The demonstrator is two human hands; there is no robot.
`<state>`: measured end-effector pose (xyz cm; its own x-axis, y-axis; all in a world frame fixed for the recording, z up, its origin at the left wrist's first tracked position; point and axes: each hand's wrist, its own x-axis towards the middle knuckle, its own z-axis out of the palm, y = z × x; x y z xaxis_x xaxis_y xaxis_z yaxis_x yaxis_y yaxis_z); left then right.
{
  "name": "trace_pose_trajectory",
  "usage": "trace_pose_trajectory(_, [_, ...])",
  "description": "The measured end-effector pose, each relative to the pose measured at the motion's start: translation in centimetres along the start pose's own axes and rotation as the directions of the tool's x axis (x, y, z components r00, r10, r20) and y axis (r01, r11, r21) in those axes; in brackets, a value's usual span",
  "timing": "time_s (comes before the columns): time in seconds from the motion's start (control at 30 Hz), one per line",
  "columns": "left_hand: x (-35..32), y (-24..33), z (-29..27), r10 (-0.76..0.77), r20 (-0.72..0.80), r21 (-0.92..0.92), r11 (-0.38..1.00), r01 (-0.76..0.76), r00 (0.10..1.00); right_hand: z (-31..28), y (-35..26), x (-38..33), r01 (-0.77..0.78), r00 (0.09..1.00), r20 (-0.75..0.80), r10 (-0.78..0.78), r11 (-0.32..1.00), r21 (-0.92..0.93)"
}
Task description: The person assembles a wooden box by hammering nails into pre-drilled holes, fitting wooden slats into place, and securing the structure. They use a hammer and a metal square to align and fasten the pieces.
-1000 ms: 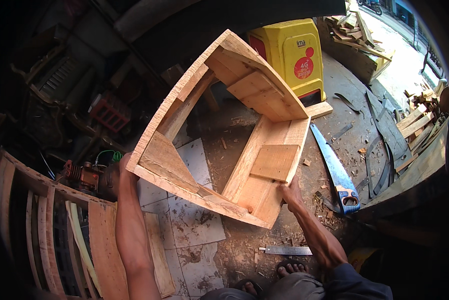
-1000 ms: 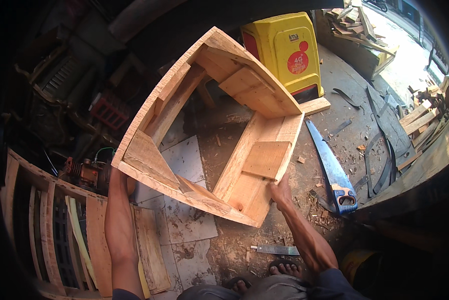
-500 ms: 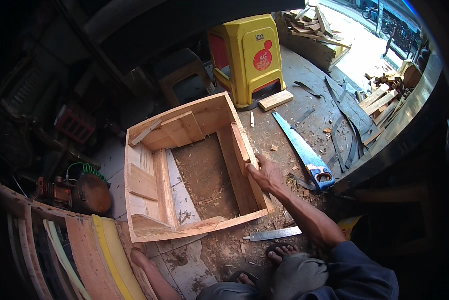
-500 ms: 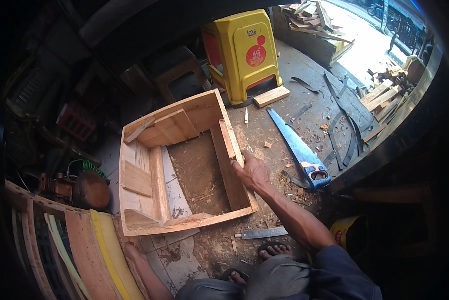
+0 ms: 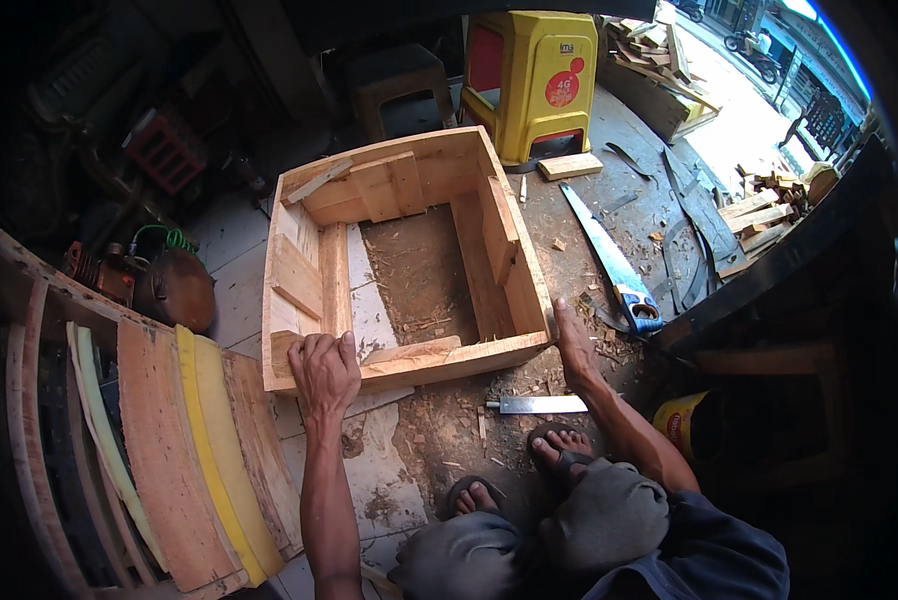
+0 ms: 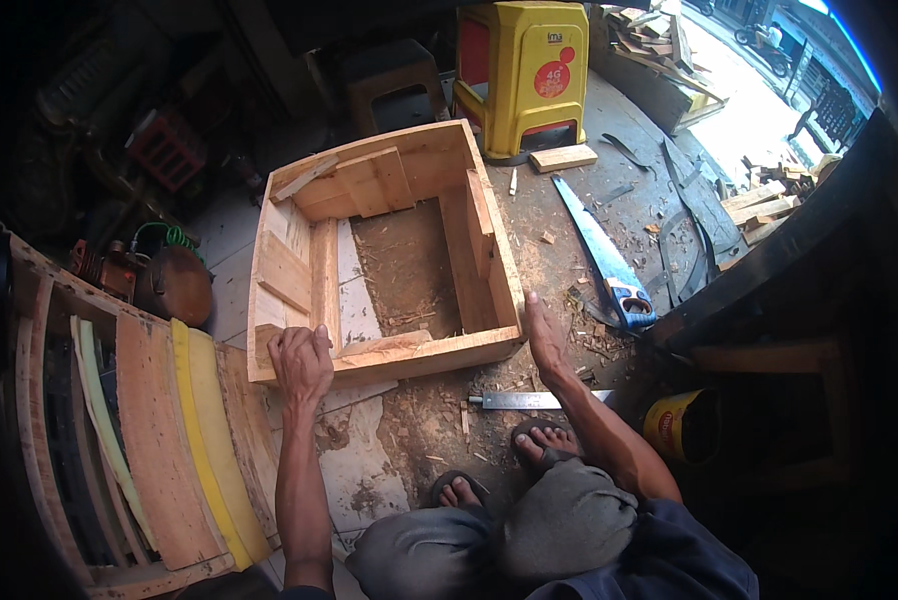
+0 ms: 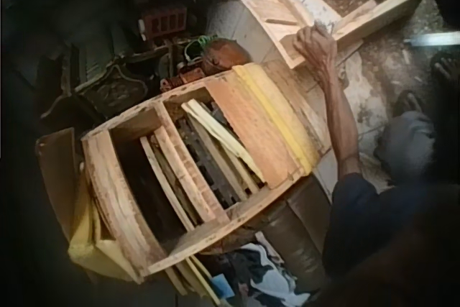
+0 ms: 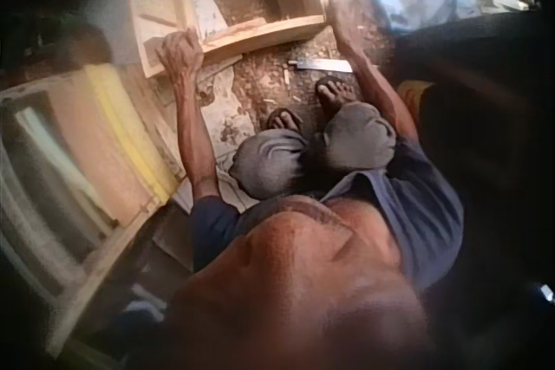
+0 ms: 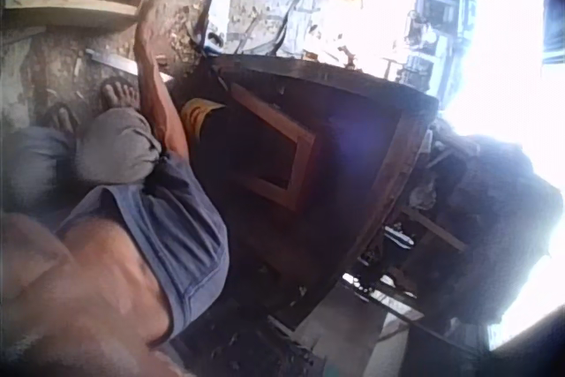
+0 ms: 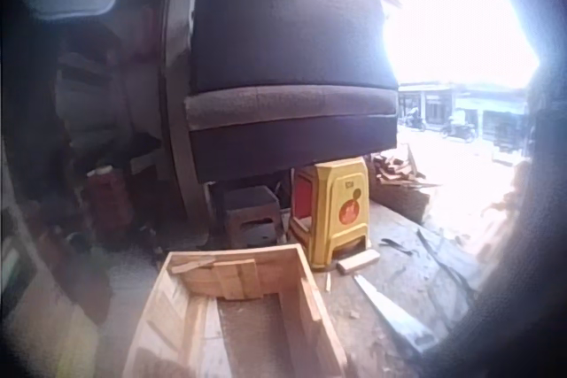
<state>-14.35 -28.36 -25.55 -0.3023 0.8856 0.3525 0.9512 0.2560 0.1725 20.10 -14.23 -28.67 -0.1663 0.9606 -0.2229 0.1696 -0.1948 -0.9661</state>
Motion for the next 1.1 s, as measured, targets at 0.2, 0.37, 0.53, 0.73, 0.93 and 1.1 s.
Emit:
trace_pose_trajectory(0.2, [-0.9,1.8,-0.6,-0.081,0.031,0.014,0.997,0.081,0.996,-1.3,2.1,-0.2,-0.002,0.997,0.079,-0.008,0.992,0.13])
trace_pose_trajectory(0.37, [-3.8,2.6,-0.7,-0.117,-0.052,0.048,0.992,0.119,0.992,-4.1,1.5,1.0,-0.133,0.97,0.222,0.101,0.982,0.136])
trace_pose_trajectory(0.53, [-4.2,2.4,-0.2,-0.168,-0.103,0.047,0.984,0.174,0.98,-7.1,1.9,3.5,-0.259,0.96,0.107,0.26,0.966,-0.024])
trace_pose_trajectory(0.73, [-3.7,3.2,-0.4,-0.158,-0.073,0.03,0.987,0.161,0.985,-10.0,3.1,17.0,0.029,0.977,0.177,0.118,0.751,-0.66])
trace_pose_trajectory(0.93, [-3.8,4.0,-0.8,-0.225,-0.081,-0.023,0.974,0.223,0.971,-8.7,6.1,34.5,0.206,0.976,0.148,-0.161,0.452,-0.868])
trace_pose_trajectory(1.1, [-3.9,4.1,-0.9,-0.247,-0.053,0.012,0.969,0.248,0.967,-5.9,6.3,43.6,0.206,0.956,0.116,-0.271,0.33,-0.921])
